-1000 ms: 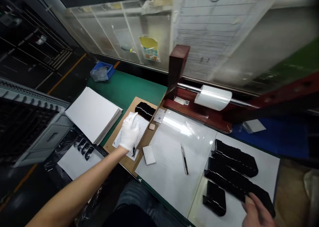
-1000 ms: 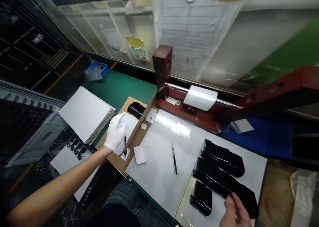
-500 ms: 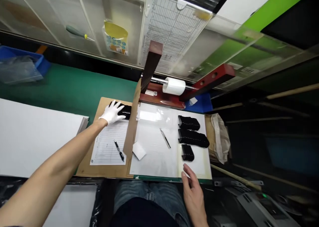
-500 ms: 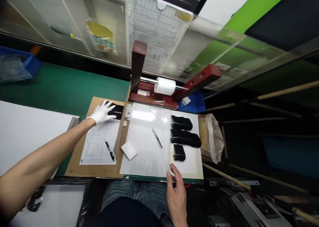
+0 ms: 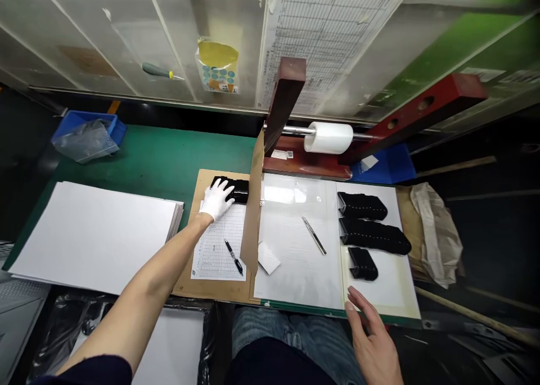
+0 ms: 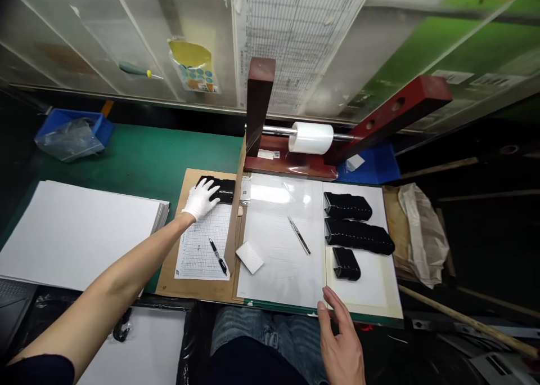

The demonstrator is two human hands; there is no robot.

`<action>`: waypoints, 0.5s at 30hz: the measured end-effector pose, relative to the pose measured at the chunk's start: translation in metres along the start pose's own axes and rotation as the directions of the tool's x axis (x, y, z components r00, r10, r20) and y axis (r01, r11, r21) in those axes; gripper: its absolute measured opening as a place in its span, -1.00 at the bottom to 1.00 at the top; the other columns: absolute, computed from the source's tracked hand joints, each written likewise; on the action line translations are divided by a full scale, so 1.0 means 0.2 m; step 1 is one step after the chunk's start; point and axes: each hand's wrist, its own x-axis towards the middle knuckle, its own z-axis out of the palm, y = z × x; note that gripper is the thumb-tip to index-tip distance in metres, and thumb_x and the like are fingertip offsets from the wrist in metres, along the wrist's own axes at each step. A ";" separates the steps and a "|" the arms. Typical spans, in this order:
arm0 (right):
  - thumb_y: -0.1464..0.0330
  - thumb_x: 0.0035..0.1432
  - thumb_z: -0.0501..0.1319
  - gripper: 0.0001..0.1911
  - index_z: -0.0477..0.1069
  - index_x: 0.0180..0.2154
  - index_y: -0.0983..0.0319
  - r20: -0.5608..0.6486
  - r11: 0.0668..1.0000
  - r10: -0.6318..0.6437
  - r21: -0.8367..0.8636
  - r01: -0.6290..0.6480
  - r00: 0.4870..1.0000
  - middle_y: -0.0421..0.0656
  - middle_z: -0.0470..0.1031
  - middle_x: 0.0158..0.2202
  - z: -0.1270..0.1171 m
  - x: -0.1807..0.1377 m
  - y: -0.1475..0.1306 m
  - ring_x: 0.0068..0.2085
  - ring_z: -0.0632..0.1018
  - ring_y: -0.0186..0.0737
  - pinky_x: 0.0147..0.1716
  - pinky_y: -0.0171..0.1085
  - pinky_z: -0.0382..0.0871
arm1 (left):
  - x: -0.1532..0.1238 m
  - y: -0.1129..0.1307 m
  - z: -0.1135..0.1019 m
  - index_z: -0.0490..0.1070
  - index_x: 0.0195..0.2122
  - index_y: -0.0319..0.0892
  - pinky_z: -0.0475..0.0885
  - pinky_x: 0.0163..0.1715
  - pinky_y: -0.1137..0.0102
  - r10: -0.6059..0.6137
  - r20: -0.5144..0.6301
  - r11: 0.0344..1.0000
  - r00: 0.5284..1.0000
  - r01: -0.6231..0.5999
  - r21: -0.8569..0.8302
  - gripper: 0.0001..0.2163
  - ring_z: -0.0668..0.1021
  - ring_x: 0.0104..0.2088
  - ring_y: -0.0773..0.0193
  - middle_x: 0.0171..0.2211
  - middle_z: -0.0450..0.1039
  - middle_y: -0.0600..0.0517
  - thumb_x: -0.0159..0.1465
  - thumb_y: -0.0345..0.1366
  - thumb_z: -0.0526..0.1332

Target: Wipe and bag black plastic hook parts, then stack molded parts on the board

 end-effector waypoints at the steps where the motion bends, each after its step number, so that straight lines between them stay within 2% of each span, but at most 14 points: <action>1: -0.26 0.09 0.14 -0.28 0.45 0.12 0.00 0.002 1.000 0.001 0.002 -0.001 1.000 -0.19 0.38 0.27 0.00 0.00 0.00 0.15 0.48 0.10 -0.20 -0.19 0.46 | 0.00 0.00 0.00 0.34 0.23 -0.11 0.23 0.26 -0.15 -0.010 -0.006 1.000 1.000 0.010 -0.004 -0.57 0.26 0.33 -0.12 0.35 0.18 -0.13 0.38 -0.15 0.25; 5: -0.26 0.10 0.14 -0.25 0.42 0.16 0.02 0.006 1.000 0.016 0.017 -0.016 1.000 -0.13 0.35 0.29 0.00 0.01 0.01 0.11 0.52 0.13 -0.31 -0.21 0.49 | 0.02 0.02 0.02 0.34 0.24 -0.10 0.18 0.28 -0.15 -0.070 -0.026 0.997 0.997 0.069 -0.022 -0.56 0.21 0.35 -0.13 0.38 0.14 -0.11 0.36 -0.15 0.26; 11: -0.17 0.19 0.10 -0.32 0.45 0.14 0.10 -0.009 0.996 -0.060 0.061 0.061 0.998 -0.08 0.36 0.28 0.03 -0.02 -0.03 0.09 0.52 0.06 0.00 -0.09 0.47 | 0.05 0.09 0.03 0.37 0.19 -0.15 0.21 0.24 -0.19 -0.171 -0.070 0.982 0.983 0.164 -0.093 -0.57 0.12 0.38 -0.21 0.37 0.13 -0.15 0.32 -0.17 0.30; 15: -0.12 0.23 0.10 -0.37 0.45 0.15 0.09 -0.020 0.993 -0.093 0.076 0.094 0.995 -0.08 0.37 0.28 0.02 -0.01 -0.04 0.05 0.53 0.03 0.01 -0.07 0.48 | 0.08 0.13 0.01 0.42 0.13 -0.17 0.24 0.23 -0.15 -0.172 -0.091 0.976 0.981 0.157 -0.153 -0.62 0.19 0.36 -0.16 0.31 0.24 -0.14 0.30 -0.23 0.31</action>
